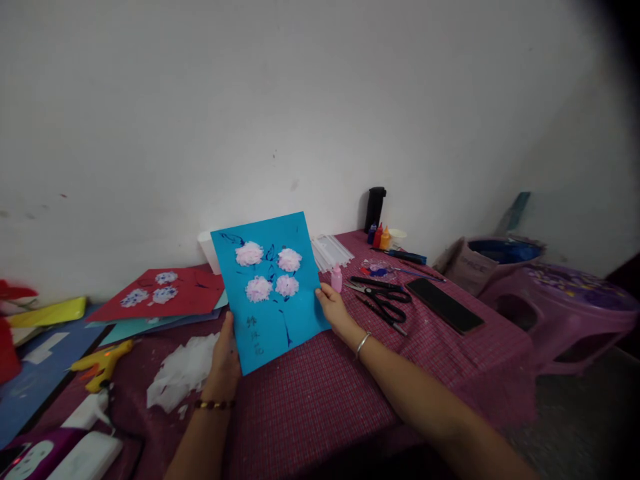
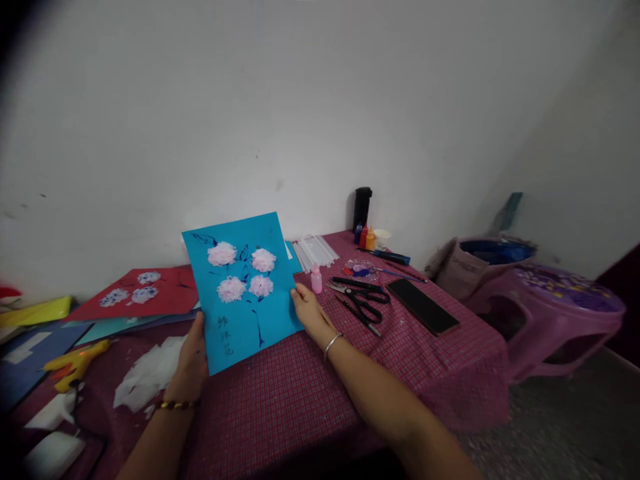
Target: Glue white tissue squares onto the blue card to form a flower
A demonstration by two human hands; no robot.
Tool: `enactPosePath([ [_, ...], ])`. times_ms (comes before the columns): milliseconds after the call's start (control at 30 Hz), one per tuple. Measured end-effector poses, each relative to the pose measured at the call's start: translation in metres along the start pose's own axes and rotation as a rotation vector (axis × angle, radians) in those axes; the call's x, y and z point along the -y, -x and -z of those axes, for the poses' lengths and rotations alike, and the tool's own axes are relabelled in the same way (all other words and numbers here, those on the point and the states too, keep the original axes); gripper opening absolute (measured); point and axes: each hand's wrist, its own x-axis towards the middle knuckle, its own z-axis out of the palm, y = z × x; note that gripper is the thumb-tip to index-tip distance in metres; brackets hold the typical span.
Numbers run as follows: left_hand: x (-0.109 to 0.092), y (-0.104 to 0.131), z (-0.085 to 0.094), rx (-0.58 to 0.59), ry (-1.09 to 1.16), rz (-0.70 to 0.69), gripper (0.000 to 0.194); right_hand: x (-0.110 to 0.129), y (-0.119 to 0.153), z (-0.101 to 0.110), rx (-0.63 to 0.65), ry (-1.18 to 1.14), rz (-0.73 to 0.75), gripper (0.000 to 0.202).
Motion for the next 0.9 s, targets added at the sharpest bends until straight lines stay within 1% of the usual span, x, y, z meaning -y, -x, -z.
enactPosePath([
  [67,-0.0006,0.0011,-0.0018,-0.022,-0.027,-0.002,0.06,-0.0003,-0.0001,0.0003,-0.002,0.004,0.005,0.024],
  [233,-0.0022,0.0047,-0.0061,-0.021,-0.082,-0.026,0.055,0.0001,0.0006,0.0005,-0.002,0.014,0.011,0.024],
  [467,-0.0016,0.0035,-0.0024,0.041,-0.008,0.025,0.065,-0.0026,0.0001,0.0005,0.008,0.018,0.014,0.023],
  [567,-0.0017,0.0021,-0.0013,0.065,0.007,0.026,0.065,-0.0034,0.0004,0.0004,0.012,0.018,0.013,0.024],
  [767,-0.0033,0.004,-0.0048,0.018,0.011,-0.005,0.062,-0.0027,0.0015,0.0005,0.024,0.018,0.0,0.024],
  [900,-0.0034,0.0056,-0.007,0.054,0.077,0.027,0.064,-0.0018,0.0013,0.0005,0.022,0.021,-0.008,0.025],
])
